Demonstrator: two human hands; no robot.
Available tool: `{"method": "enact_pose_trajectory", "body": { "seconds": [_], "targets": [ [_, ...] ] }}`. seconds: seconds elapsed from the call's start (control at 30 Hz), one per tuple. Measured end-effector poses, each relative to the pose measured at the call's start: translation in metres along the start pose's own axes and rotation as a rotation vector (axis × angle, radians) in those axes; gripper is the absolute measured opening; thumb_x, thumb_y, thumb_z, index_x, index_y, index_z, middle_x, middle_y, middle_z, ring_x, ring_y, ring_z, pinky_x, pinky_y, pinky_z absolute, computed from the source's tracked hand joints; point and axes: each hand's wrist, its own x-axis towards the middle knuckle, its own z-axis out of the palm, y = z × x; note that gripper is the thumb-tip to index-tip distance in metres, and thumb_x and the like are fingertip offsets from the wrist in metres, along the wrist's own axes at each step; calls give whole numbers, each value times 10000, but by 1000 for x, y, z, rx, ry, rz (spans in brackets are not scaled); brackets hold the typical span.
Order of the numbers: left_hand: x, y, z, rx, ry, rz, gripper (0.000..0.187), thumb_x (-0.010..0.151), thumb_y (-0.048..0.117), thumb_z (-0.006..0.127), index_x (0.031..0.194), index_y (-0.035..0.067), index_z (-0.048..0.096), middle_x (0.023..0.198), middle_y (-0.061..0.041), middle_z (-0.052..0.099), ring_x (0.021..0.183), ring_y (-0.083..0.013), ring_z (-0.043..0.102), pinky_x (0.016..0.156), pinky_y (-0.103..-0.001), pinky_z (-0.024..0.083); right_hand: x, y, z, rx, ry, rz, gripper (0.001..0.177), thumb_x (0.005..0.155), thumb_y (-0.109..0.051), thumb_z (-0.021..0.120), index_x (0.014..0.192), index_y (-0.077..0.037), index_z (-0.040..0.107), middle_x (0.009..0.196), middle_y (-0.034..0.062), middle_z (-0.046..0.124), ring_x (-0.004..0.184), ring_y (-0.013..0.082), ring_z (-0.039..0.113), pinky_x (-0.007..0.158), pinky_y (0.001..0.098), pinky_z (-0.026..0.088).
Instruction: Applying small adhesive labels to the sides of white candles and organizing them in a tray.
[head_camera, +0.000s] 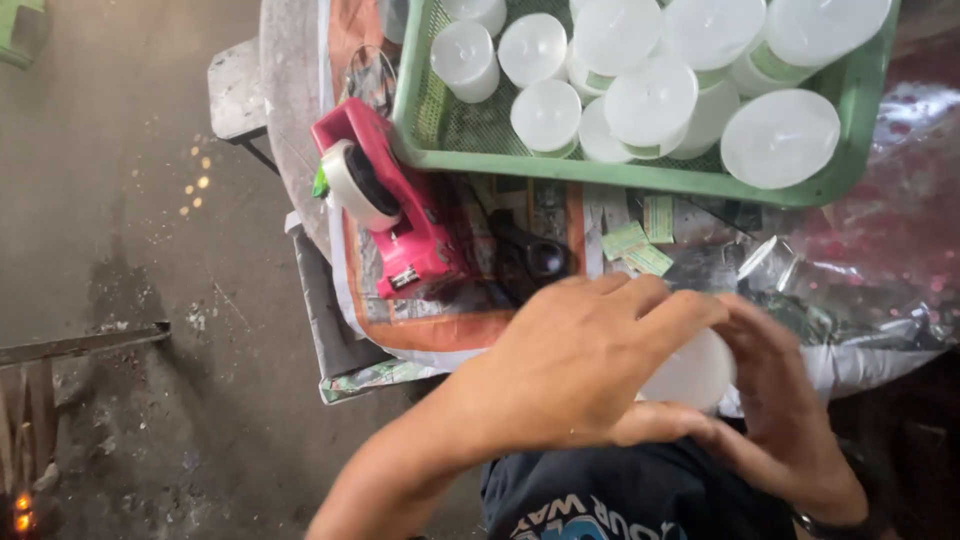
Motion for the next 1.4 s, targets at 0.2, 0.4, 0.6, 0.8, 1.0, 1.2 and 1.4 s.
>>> {"method": "enact_pose_trajectory", "body": {
  "seconds": [0.2,0.4,0.6,0.8,1.0,1.2,1.4],
  "targets": [
    [18,-47,53,18,530,-129,127,772,217,568,851,127,527,777,-26,491,718,-233,544,563,-367,421,-14,-6,-2,-128,45,284,711,594,-164,550,1258,-9,351,1267,104,446,1022,170,487,847,256,377],
    [46,-79,97,255,518,-286,365,661,321,720,775,73,477,744,-100,495,657,-310,525,491,-421,433,-24,-13,1,-47,141,289,694,606,-166,546,1257,-18,355,1106,214,568,990,255,562,800,309,451],
    [39,-74,86,-11,369,-419,311,665,296,643,811,81,473,823,-137,493,699,-357,514,580,-447,413,-29,-17,6,-25,128,250,687,626,-234,558,1252,-29,360,1096,211,575,927,253,582,751,297,463],
    [0,-41,61,-613,411,-331,232,750,174,600,953,103,513,632,33,437,585,-121,409,596,-247,364,-29,-13,16,158,156,244,697,645,-198,542,1276,6,328,1073,229,542,978,275,531,821,347,434],
    [-19,-40,88,-698,653,-286,84,750,208,625,741,124,620,735,11,519,579,-70,435,565,-208,390,-25,-3,29,139,168,267,673,702,-236,537,1304,-23,325,1046,95,477,805,171,489,491,228,426],
    [-37,5,104,-1351,623,-218,90,816,168,563,807,84,531,697,38,518,630,-33,447,585,-174,377,-15,-6,48,172,212,232,572,834,-255,440,1333,-29,275,1040,85,490,753,125,472,589,227,432],
    [-43,16,113,-1408,735,-245,180,768,114,614,731,72,443,699,-51,514,593,-152,609,545,-200,499,-16,-5,56,207,210,248,634,847,-315,387,1384,-35,199,1045,95,458,849,154,461,748,251,385]
  ]
}}
